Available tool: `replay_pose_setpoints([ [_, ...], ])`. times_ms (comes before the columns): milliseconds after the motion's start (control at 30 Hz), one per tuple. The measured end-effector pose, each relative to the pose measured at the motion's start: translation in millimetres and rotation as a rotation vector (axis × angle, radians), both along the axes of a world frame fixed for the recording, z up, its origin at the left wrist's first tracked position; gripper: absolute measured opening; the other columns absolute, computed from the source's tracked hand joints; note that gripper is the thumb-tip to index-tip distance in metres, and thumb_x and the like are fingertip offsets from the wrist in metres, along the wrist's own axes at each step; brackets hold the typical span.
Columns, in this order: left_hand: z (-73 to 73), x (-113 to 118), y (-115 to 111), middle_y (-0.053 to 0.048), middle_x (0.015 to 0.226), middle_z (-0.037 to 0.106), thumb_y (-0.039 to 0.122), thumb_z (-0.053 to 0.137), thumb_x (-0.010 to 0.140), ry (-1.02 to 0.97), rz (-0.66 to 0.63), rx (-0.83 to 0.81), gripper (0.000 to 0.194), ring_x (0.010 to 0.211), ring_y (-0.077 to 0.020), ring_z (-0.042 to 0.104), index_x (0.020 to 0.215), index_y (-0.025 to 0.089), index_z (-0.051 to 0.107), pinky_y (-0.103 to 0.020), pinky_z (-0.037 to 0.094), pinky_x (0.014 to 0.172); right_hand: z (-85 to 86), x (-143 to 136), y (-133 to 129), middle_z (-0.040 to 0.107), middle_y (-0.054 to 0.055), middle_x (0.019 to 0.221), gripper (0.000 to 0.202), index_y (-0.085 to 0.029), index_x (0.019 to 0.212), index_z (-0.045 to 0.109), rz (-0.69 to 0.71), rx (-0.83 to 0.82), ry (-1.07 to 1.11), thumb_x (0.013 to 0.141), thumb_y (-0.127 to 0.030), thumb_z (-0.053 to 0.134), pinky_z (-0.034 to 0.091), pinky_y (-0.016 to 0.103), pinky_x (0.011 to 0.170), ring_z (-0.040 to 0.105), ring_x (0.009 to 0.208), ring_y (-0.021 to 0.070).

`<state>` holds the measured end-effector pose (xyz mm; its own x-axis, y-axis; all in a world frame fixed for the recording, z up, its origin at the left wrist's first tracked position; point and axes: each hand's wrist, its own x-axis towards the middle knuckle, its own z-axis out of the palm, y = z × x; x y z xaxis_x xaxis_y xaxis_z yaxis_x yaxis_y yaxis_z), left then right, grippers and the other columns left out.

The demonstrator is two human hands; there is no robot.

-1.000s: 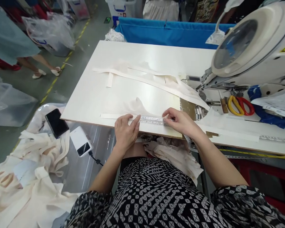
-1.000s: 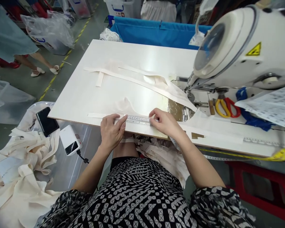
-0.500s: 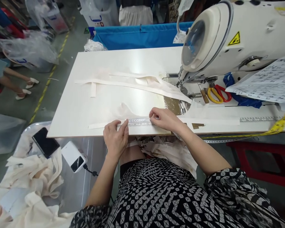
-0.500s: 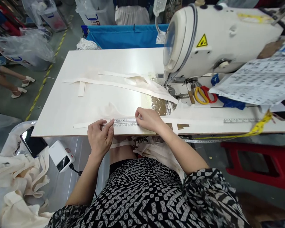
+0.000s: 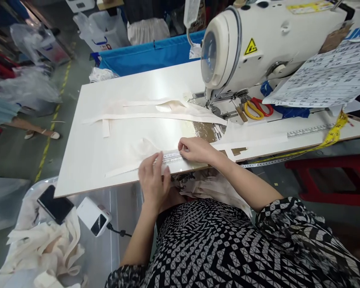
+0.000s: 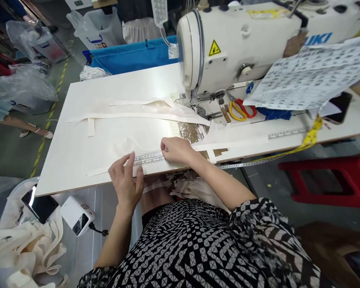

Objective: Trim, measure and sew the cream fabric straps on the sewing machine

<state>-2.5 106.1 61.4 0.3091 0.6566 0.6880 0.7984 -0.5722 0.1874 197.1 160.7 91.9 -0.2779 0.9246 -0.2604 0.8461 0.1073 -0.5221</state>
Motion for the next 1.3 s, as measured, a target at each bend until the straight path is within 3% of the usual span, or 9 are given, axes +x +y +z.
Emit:
replay_pose_setpoints([
  [100,-2.8,24.2,0.3,-0.014,0.125,0.062,0.023,0.039,0.102,0.048,-0.18,-0.099,0.054,0.117,-0.0242,0.056,0.154,0.017,0.025,-0.041,0.04,0.105,-0.4,-1.8,-0.1,0.069,0.005,0.098,0.014,-0.02,0.101,0.063,-0.011,0.002,0.0,0.091,-0.019,0.054,0.032,0.028,0.061,0.06,0.087,0.0217],
  [167,-11.3,32.9,1.3,-0.016,0.13,0.06,0.025,0.039,0.102,0.09,-0.222,-0.205,0.056,0.121,-0.0252,0.055,0.153,0.013,0.022,-0.042,0.041,0.108,0.5,-3.0,-0.3,0.069,0.005,0.098,0.015,-0.02,0.102,0.063,-0.02,-0.002,0.0,0.091,-0.018,0.054,0.032,0.028,0.06,0.059,0.088,0.0217],
  [233,-20.7,36.2,2.1,-0.018,0.132,0.059,0.028,0.04,0.102,0.123,-0.204,-0.25,0.057,0.122,-0.0275,0.054,0.153,0.01,0.024,-0.043,0.043,0.106,3.9,-3.3,-1.7,0.069,0.005,0.097,0.016,-0.02,0.104,0.061,-0.037,-0.008,-0.001,0.091,-0.018,0.053,0.031,0.028,0.06,0.059,0.087,0.0218],
  [333,-29.1,36.7,1.9,-0.019,0.13,0.06,0.033,0.043,0.101,0.169,-0.157,-0.194,0.057,0.12,-0.0304,0.054,0.15,0.006,0.03,-0.043,0.045,0.103,12.8,1.2,-6.7,0.068,0.006,0.094,0.017,-0.019,0.106,0.06,-0.076,-0.011,-0.004,0.091,-0.018,0.052,0.032,0.028,0.059,0.058,0.085,0.0217],
  [467,-31.6,38.2,0.4,-0.016,0.131,0.06,0.037,0.047,0.1,0.248,-0.111,-0.162,0.055,0.116,-0.0315,0.054,0.147,0.012,0.041,-0.044,0.043,0.102,19.8,19.4,-16.9,0.066,0.004,0.086,0.014,-0.019,0.096,0.061,-0.17,0.0,0.034,0.087,-0.016,0.052,0.034,0.027,0.061,0.058,0.079,0.0198],
  [600,-33.7,38.8,0.3,-0.014,0.134,0.058,0.041,0.049,0.098,0.291,-0.081,-0.189,0.05,0.112,-0.0317,0.052,0.144,0.021,0.049,-0.046,0.042,0.099,13.6,40.2,-25.3,0.065,0.002,0.083,0.006,-0.02,0.085,0.06,-0.265,0.008,0.081,0.084,-0.019,0.055,0.034,0.027,0.062,0.056,0.075,0.0187],
  [767,-33.7,37.7,1.0,-0.013,0.13,0.059,0.042,0.049,0.098,0.333,-0.058,-0.154,0.048,0.108,-0.0301,0.051,0.142,0.022,0.053,-0.044,0.042,0.096,2.0,52.8,-29.6,0.066,0.001,0.083,0.005,-0.02,0.083,0.061,-0.3,0.05,0.088,0.083,-0.022,0.056,0.034,0.028,0.065,0.056,0.076,0.019],
  [1000,-31.2,36.7,0.9,-0.012,0.129,0.059,0.041,0.05,0.097,0.337,-0.055,-0.12,0.045,0.105,-0.0293,0.051,0.138,0.023,0.057,-0.044,0.041,0.094,-2.7,49.4,-30.0,0.066,0.001,0.083,0.007,-0.021,0.089,0.063,-0.302,0.073,0.014,0.085,-0.022,0.057,0.03,0.028,0.062,0.054,0.075,0.0188],
  [1300,-27.5,30.1,3.0,-0.015,0.129,0.058,0.041,0.052,0.097,0.357,-0.09,-0.199,0.047,0.107,-0.0307,0.051,0.141,0.024,0.054,-0.046,0.04,0.095,-1.1,47.0,-29.3,0.067,0.001,0.09,0.007,-0.022,0.092,0.061,-0.282,0.036,-0.021,0.088,-0.022,0.056,0.03,0.028,0.06,0.056,0.079,0.0194],
])
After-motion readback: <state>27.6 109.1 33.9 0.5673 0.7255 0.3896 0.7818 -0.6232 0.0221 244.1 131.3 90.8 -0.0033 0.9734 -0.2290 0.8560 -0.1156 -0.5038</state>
